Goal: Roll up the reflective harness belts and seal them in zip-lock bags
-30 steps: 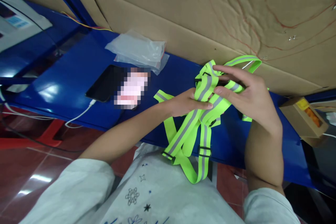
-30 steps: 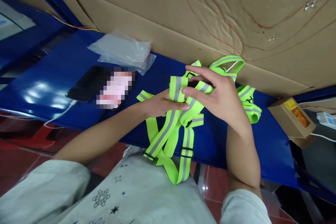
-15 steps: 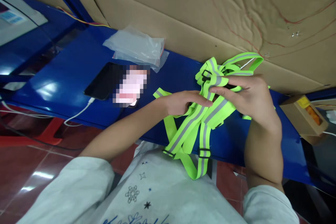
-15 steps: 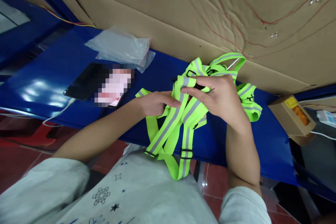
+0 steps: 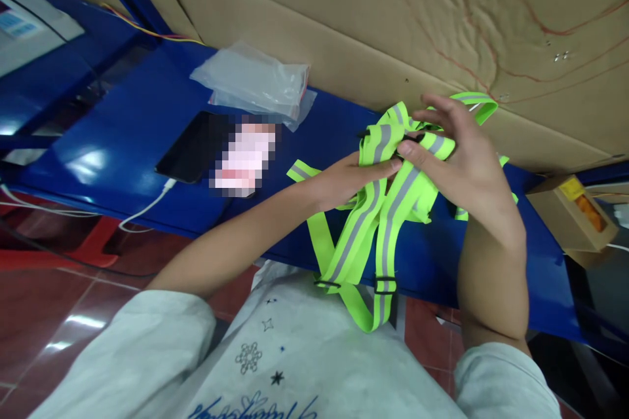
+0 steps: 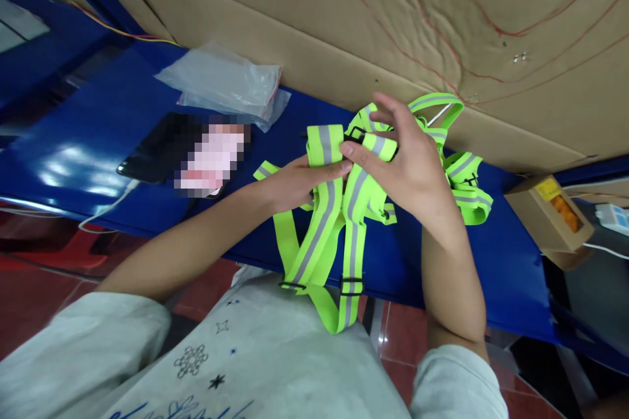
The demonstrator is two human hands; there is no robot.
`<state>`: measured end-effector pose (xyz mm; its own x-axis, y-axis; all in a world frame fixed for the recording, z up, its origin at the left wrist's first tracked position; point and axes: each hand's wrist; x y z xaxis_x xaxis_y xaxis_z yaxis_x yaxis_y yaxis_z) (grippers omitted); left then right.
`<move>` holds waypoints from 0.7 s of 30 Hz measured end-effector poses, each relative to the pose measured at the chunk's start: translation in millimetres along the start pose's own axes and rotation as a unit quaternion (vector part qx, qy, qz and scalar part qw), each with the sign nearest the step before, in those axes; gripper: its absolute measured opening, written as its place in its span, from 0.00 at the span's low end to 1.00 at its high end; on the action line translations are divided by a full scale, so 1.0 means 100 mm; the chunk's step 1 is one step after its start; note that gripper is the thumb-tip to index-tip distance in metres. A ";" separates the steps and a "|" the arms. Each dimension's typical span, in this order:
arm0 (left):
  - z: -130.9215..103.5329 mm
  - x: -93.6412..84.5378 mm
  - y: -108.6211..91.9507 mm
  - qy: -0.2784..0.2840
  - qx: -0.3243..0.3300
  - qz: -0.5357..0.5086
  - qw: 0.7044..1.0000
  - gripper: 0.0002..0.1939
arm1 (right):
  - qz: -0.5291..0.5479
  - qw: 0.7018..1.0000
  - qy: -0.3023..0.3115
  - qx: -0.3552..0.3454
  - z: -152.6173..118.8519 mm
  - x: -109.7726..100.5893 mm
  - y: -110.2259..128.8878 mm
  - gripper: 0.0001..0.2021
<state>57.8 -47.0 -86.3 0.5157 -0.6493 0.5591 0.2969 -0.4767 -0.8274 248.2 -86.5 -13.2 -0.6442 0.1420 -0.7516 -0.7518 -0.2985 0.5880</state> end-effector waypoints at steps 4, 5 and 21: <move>0.03 0.02 0.00 -0.049 0.034 -0.021 0.998 0.27 | -0.062 0.995 0.041 0.069 -0.01 0.01 -0.03 0.26; 0.04 0.02 0.01 -0.053 0.043 -0.025 0.997 0.27 | -0.060 0.995 0.041 0.068 0.00 0.04 -0.02 0.27; 0.04 -0.05 -0.01 0.027 0.048 0.029 0.998 0.26 | 0.245 0.952 0.116 0.142 0.06 -0.03 -0.04 0.24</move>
<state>58.2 -40.4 -88.4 0.4910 -0.7061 0.5103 0.3449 -0.3804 -0.8581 252.7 -79.6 -11.3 -0.9035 -0.1699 -0.3935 -0.3987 -0.0037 0.9171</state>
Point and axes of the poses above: each hand's wrist, its own z-axis towards the middle knuckle, its own x-axis out of the palm, y = z × x, and after that the axes turned 5 degrees about y, right-handed
